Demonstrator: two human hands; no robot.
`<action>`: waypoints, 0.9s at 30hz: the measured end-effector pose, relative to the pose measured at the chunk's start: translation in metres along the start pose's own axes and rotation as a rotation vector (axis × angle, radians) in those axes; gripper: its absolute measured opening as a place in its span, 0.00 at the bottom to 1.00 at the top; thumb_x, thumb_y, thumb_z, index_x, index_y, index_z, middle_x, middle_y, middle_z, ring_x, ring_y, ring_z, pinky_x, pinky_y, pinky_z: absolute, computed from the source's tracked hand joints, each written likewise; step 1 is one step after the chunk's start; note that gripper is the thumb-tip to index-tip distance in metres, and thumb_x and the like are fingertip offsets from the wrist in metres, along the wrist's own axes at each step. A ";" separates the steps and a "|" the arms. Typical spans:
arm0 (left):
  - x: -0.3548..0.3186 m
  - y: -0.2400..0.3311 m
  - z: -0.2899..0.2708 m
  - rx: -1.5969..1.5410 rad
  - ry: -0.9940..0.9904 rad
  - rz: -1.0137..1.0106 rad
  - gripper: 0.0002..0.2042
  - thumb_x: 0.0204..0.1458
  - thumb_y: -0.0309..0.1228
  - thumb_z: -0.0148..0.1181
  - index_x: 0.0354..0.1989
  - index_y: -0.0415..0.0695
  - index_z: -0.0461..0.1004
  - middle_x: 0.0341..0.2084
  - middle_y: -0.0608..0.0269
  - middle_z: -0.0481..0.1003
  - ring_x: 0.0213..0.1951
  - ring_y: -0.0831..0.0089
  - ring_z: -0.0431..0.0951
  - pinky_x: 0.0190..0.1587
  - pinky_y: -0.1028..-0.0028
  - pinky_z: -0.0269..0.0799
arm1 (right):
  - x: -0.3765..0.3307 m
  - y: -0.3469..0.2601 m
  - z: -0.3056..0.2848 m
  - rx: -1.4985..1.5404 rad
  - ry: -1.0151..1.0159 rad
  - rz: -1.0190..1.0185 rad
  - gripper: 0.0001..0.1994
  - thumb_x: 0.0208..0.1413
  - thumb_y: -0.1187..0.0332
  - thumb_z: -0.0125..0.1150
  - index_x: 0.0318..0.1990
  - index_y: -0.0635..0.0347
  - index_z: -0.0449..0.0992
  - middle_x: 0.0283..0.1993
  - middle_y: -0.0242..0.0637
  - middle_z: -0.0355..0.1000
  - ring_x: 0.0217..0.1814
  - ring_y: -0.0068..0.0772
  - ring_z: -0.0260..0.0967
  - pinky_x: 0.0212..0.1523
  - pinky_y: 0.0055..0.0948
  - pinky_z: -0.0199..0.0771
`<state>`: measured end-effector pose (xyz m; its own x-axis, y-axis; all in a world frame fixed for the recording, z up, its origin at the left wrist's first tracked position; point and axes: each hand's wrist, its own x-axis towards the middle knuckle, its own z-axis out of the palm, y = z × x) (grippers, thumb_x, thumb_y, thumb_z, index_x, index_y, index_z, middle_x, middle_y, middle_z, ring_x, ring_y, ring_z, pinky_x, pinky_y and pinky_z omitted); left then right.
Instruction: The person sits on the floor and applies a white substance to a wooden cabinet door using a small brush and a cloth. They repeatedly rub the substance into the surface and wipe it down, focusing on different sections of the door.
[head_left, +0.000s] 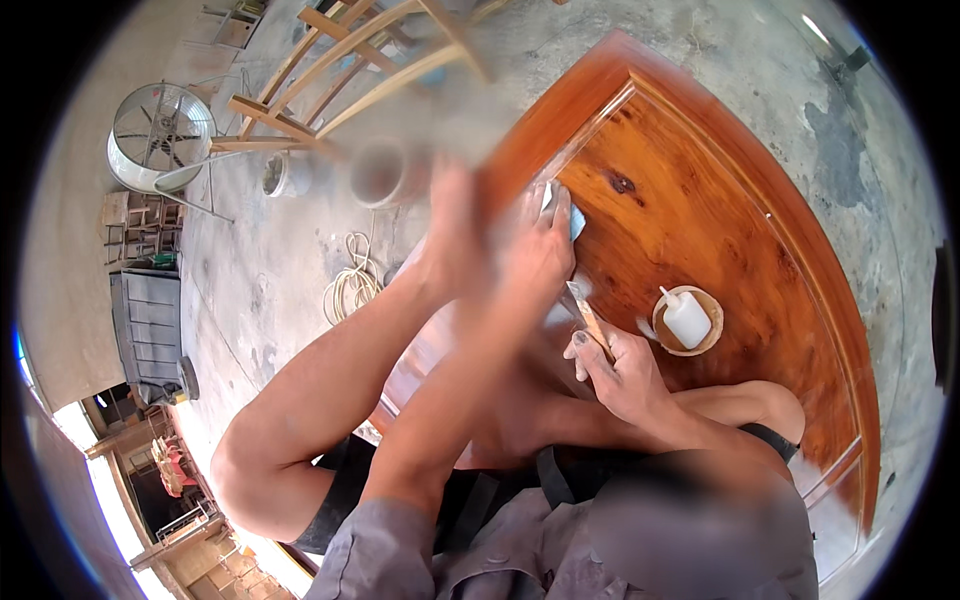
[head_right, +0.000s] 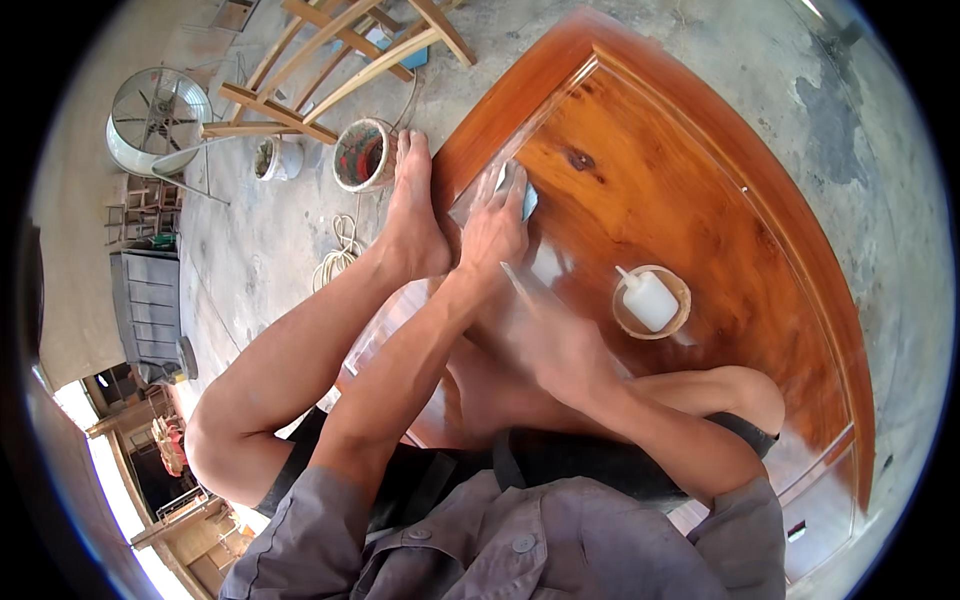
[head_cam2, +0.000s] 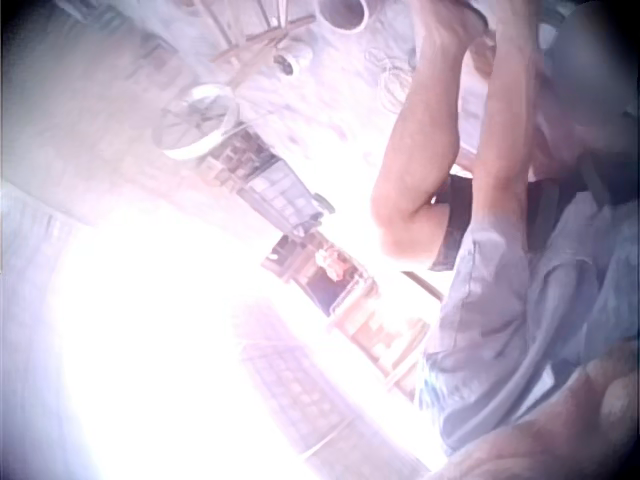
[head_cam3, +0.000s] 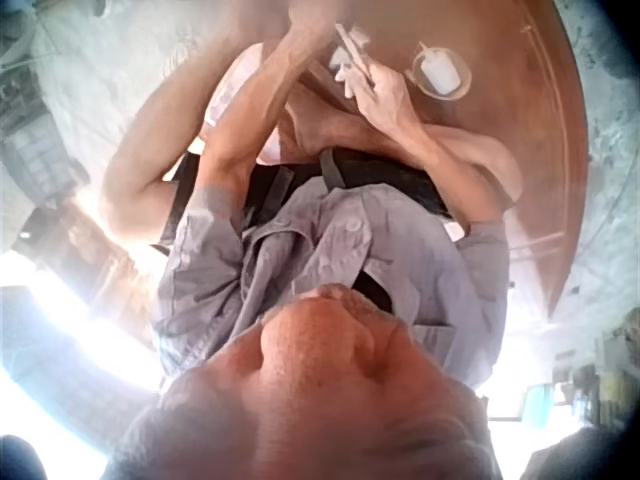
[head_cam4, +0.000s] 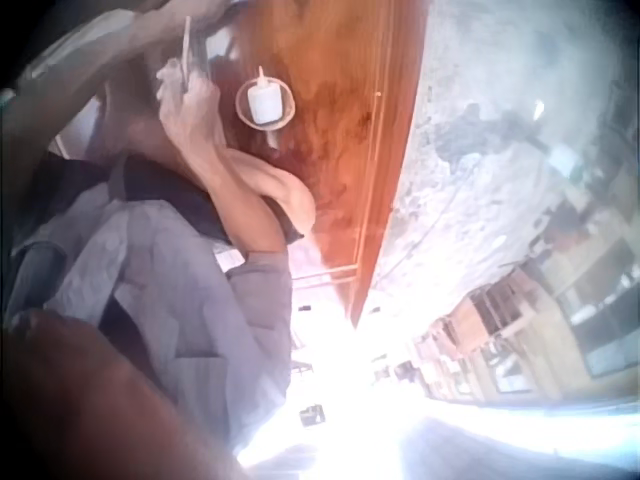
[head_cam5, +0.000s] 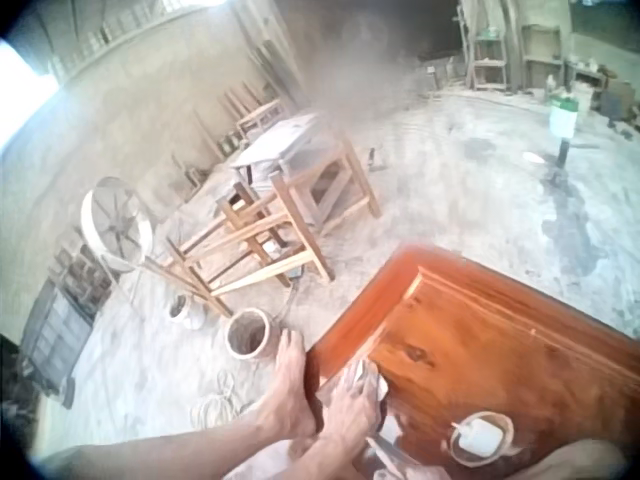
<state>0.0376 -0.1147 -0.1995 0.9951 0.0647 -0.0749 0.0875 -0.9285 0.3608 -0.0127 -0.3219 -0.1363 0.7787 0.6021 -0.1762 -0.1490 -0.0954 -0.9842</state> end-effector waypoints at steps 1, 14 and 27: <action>0.006 0.003 -0.006 -0.092 -0.121 -0.090 0.33 0.51 0.17 0.56 0.71 0.29 0.63 0.52 0.36 0.79 0.71 0.40 0.65 0.74 0.52 0.60 | -0.003 0.001 0.001 -0.036 -0.013 -0.002 0.16 0.74 0.61 0.53 0.40 0.66 0.79 0.25 0.34 0.73 0.27 0.23 0.69 0.31 0.29 0.70; -0.028 -0.018 0.027 0.058 0.189 0.053 0.29 0.56 0.20 0.53 0.70 0.30 0.65 0.47 0.36 0.80 0.61 0.35 0.73 0.66 0.50 0.68 | -0.003 -0.002 -0.008 -0.089 -0.007 0.025 0.14 0.73 0.64 0.54 0.40 0.66 0.79 0.25 0.35 0.74 0.27 0.24 0.71 0.31 0.29 0.71; 0.026 0.018 0.021 0.072 0.178 0.091 0.33 0.53 0.19 0.53 0.72 0.28 0.61 0.51 0.33 0.78 0.68 0.37 0.67 0.73 0.52 0.61 | 0.000 -0.019 -0.004 -0.070 0.044 -0.061 0.15 0.74 0.63 0.53 0.39 0.66 0.79 0.24 0.33 0.73 0.26 0.22 0.69 0.30 0.27 0.69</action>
<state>0.0641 -0.1372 -0.2147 0.9917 0.0368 0.1230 -0.0005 -0.9570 0.2902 -0.0076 -0.3233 -0.1173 0.8112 0.5734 -0.1150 -0.0588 -0.1156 -0.9915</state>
